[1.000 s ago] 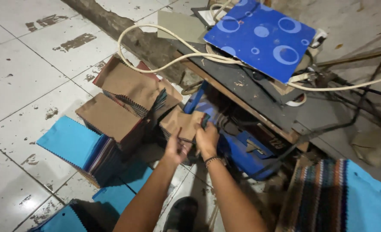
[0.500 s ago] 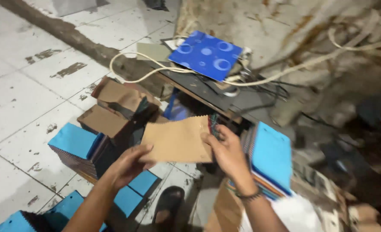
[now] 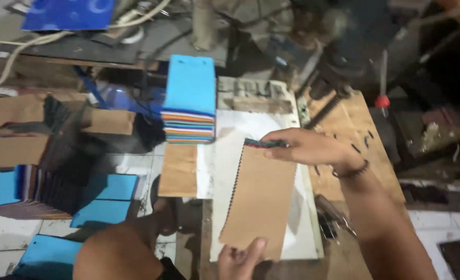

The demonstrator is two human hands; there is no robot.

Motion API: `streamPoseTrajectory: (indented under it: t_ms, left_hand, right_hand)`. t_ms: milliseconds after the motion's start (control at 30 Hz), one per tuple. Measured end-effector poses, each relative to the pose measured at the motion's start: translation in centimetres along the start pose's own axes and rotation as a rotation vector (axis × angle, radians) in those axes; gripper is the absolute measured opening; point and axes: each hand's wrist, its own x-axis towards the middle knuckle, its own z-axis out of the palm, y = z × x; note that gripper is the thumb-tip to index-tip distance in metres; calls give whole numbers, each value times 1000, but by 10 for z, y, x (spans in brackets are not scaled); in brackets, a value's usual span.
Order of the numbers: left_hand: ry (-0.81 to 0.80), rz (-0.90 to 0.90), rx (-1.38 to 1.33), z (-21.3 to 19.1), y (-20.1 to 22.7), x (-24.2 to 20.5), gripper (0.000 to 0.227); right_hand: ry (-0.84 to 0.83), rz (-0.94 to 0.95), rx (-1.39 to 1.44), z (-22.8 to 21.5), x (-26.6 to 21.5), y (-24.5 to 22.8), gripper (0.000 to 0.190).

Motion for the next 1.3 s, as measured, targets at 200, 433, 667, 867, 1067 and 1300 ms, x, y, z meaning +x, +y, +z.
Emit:
streamPoseTrajectory:
  t_ms: [200,433,667,867,1067,1300]
  left_hand:
    - [-208,50,-405,56,-23,2,72]
    - [-408,356,325,-5,-42,4,21]
    - [-361,817,882,-39,47,50,58]
    - [-371,707,839,-25,58,50,52]
    - [-285,970,877,-32,44,77,39]
    - [-310,1050,783,-34,43,77,42]
  right_hand:
    - [-113,-34,-8,26,69,73,31]
    - [633,-293,-136,73,61,117,30]
    - [352,43,40,132,-44,92,51]
    - [648,-202,48,185,-41,110,37]
    - [544,63,207,170,-38,75,43]
    - [373,490,206,161,-16,69,55]
